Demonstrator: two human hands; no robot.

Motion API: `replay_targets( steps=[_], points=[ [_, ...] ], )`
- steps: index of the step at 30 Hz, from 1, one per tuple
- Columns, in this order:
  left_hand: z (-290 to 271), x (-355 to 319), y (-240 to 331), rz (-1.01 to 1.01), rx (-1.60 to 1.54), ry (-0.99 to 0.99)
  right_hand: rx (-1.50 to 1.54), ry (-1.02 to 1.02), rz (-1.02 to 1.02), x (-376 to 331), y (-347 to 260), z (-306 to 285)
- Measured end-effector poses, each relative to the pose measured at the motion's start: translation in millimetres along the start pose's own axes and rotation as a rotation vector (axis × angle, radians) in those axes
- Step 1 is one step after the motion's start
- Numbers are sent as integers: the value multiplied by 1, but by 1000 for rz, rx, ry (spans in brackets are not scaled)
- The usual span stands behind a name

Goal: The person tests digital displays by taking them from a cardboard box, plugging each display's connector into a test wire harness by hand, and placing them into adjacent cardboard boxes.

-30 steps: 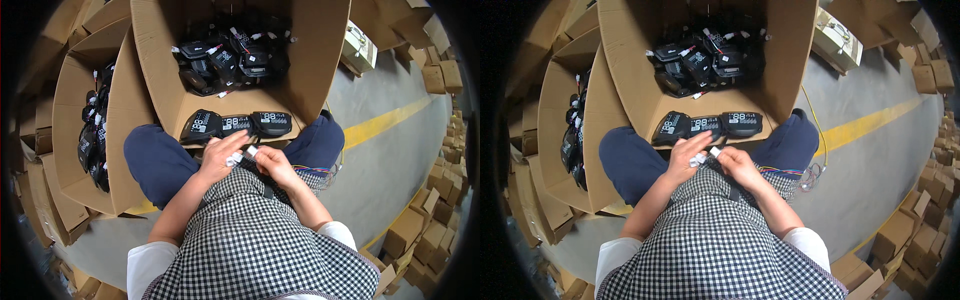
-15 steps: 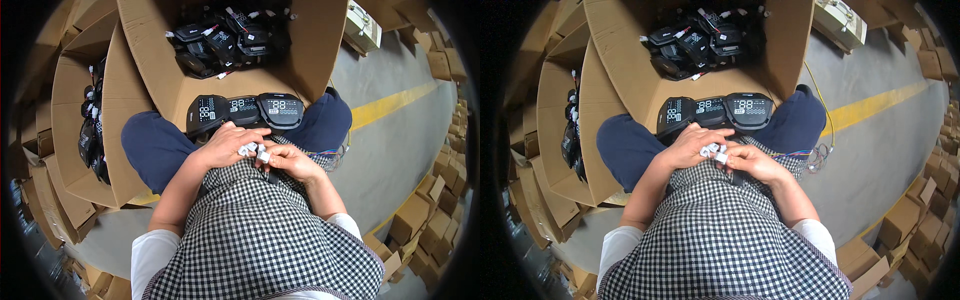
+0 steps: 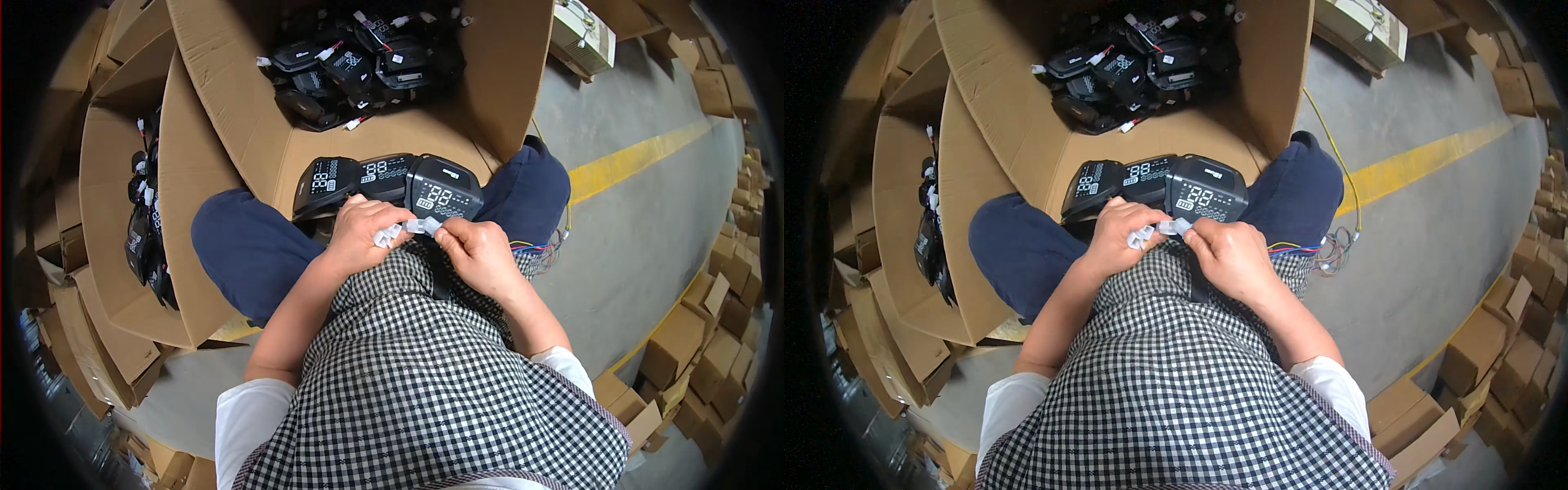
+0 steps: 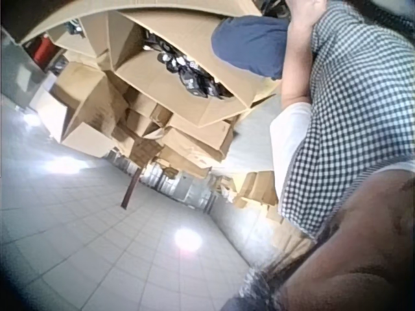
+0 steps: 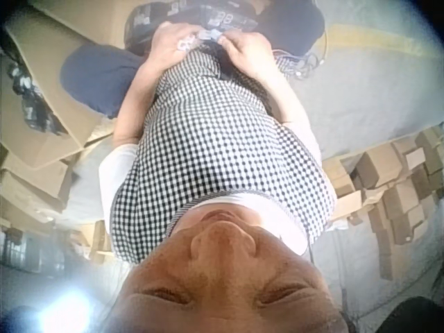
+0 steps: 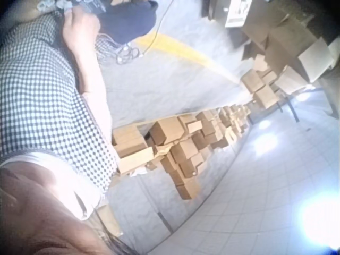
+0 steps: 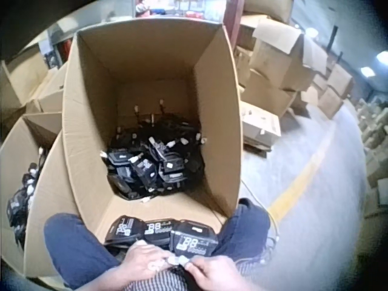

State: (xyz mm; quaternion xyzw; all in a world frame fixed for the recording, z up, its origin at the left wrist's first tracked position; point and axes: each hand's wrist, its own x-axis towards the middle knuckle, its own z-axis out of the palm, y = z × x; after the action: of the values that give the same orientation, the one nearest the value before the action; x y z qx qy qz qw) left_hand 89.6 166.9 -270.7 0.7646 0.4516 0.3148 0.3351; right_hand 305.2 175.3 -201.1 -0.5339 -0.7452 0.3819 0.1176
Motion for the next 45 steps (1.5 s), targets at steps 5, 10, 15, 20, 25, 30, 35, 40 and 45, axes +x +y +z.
replay_targets(
  steps=[5, 10, 15, 20, 25, 30, 35, 40, 45],
  points=[
    [2, -4, 4, 22, 150, 17, 97, -189, 107, 8, 7, 1],
    [-2, -6, -1, 72, 131, -17, 503, -444, 173, 20, 36, 16],
    [-13, -1, -5, 1, 90, -72, 382, -301, 12, 26, 31, 28],
    [-53, 18, -15, -150, -5, 66, 357, -45, 238, 77, 23, 4],
    [-78, 22, -51, -478, -798, 284, 210, 229, 66, 199, 47, -2],
    [-52, 39, -60, -541, -758, 240, -9, 372, -3, 322, 73, 32],
    [-60, 58, -54, -587, -694, 312, -186, 134, 100, 379, 83, 57],
    [-44, 46, -75, -525, -340, 405, -166, 516, -229, 331, 73, 61],
    [-46, 48, -61, -252, 179, 553, 36, 488, -236, 189, 35, 64]
  ],
)
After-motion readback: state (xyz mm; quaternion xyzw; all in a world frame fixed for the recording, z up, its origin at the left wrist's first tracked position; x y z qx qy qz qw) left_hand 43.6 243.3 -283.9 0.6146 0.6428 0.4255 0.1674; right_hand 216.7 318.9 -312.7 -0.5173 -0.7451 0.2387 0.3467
